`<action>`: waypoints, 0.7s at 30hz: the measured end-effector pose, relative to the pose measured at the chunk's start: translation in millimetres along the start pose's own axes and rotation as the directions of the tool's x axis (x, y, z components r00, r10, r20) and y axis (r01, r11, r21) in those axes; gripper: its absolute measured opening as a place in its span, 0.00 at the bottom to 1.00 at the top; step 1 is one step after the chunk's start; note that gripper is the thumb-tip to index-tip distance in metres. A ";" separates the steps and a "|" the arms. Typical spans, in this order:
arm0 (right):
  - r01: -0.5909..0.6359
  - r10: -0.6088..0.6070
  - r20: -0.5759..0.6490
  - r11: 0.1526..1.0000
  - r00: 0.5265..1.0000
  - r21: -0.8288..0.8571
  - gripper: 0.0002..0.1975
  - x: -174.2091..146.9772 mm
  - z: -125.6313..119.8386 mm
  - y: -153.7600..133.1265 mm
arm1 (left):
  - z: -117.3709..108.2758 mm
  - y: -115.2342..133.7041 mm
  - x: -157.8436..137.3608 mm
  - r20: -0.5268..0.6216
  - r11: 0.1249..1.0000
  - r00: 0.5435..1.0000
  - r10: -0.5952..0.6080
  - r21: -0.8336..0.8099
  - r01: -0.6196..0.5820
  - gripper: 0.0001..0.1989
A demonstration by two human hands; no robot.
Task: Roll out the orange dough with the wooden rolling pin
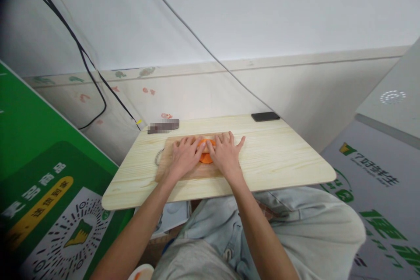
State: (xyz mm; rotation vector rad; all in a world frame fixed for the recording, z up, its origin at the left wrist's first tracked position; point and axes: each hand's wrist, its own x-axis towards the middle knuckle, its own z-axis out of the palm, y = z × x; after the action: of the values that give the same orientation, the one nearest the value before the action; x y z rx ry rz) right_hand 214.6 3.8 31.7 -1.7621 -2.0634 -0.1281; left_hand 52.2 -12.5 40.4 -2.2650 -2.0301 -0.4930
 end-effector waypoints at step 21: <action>0.012 -0.012 0.058 1.000 0.998 0.012 0.30 -65.7 -6.5 -3.6 | 6.0 1.4 -64.5 0.001 0.998 1.000 0.025 -0.061 -0.025 0.28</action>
State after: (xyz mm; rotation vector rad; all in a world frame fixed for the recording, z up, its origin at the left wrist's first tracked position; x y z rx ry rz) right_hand 219.8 -59.7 14.0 -1.7668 -2.1116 -0.0693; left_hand 49.4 -72.9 17.3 -2.3230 -2.0118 -0.5591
